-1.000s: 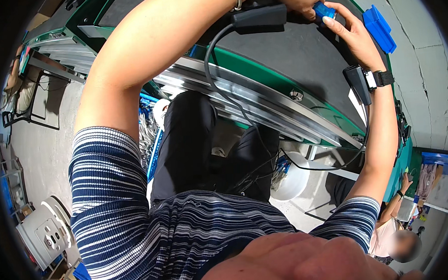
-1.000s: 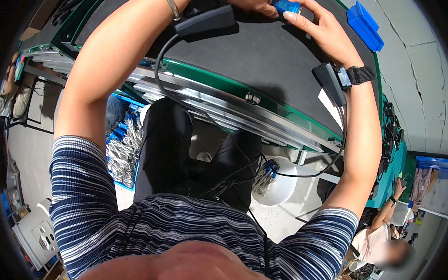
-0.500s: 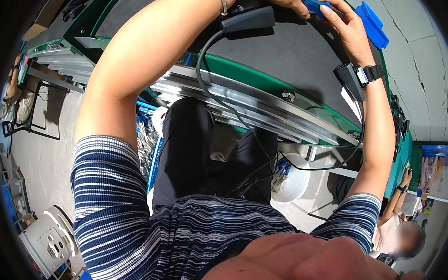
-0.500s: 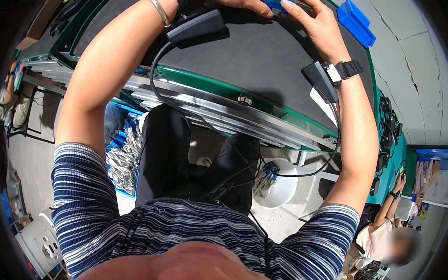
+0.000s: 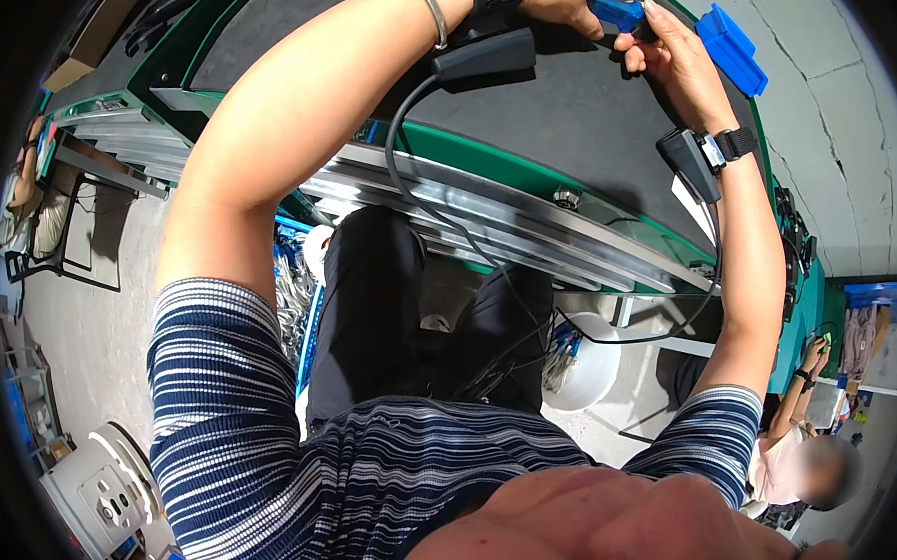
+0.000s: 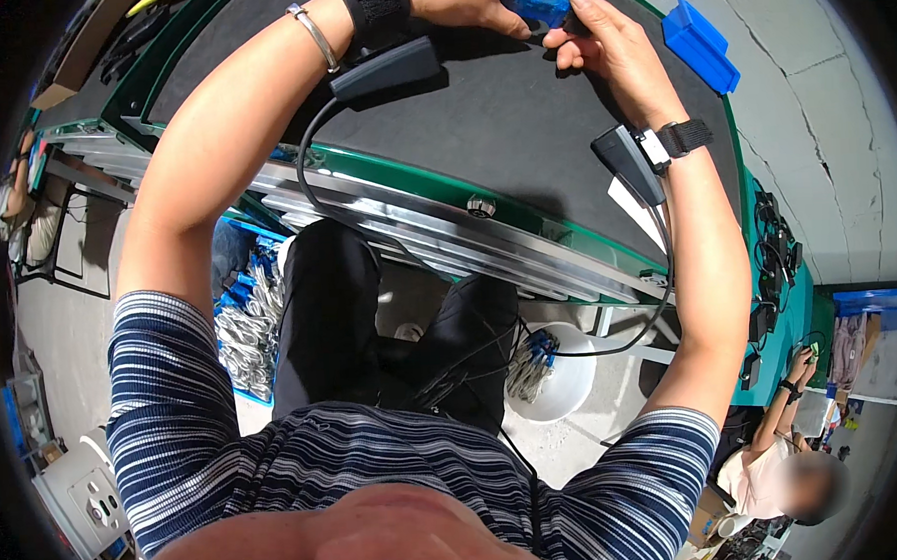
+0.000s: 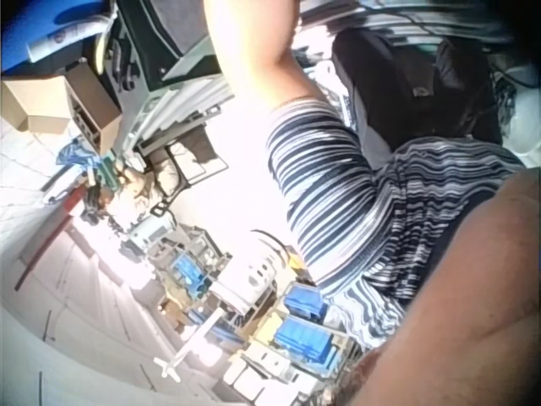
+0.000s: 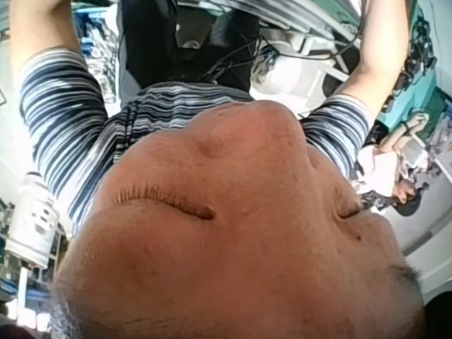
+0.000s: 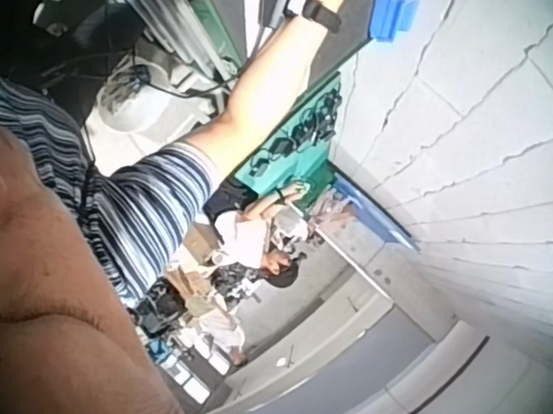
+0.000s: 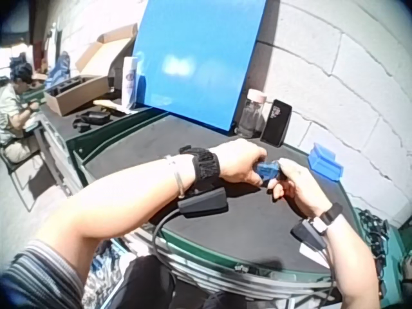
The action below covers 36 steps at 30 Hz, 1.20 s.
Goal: The recorder is assembling and inspecting electronic cable components at a workbench, including applying a blue sleeve or connector part to a silver cable bundle.
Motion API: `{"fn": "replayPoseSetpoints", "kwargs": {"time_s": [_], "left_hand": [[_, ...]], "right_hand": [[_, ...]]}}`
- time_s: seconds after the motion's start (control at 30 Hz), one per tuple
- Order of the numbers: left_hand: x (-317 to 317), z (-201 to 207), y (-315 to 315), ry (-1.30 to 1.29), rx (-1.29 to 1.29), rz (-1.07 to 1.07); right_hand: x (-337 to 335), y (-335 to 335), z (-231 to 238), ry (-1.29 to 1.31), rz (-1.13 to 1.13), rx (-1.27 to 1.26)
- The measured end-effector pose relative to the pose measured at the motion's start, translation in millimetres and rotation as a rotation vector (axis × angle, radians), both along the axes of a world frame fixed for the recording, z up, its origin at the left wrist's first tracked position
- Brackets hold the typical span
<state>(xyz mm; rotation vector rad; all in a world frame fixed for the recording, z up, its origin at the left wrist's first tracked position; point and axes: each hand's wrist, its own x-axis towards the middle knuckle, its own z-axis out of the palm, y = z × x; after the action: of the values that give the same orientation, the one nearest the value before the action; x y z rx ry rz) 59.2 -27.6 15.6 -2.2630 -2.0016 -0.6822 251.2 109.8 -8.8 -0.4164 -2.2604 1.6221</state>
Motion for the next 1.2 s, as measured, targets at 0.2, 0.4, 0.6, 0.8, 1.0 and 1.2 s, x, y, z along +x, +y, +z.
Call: {"fn": "replayPoseSetpoints", "kwargs": {"time_s": [0.2,0.4,0.6,0.8,1.0,1.2], "left_hand": [[-1,1,-11,-0.064,0.072,0.067],[3,8,-9,-0.017,-0.126,0.158],[4,5,-9,0.041,-0.082,0.0],[5,3,-4,0.049,0.02,0.012],[-2,3,-7,-0.042,0.018,0.037],[-2,4,-7,-0.08,0.024,0.063]], "right_hand": [[-3,-2,-4,0.113,-0.028,0.126],[-1,-4,-2,0.092,-0.012,0.062],[-2,-4,-4,0.038,0.023,0.093],[0,-2,-3,0.014,-0.03,0.116],[-2,-2,-3,0.153,-0.065,0.49],[-2,-3,-5,0.186,-0.016,0.428]]}}
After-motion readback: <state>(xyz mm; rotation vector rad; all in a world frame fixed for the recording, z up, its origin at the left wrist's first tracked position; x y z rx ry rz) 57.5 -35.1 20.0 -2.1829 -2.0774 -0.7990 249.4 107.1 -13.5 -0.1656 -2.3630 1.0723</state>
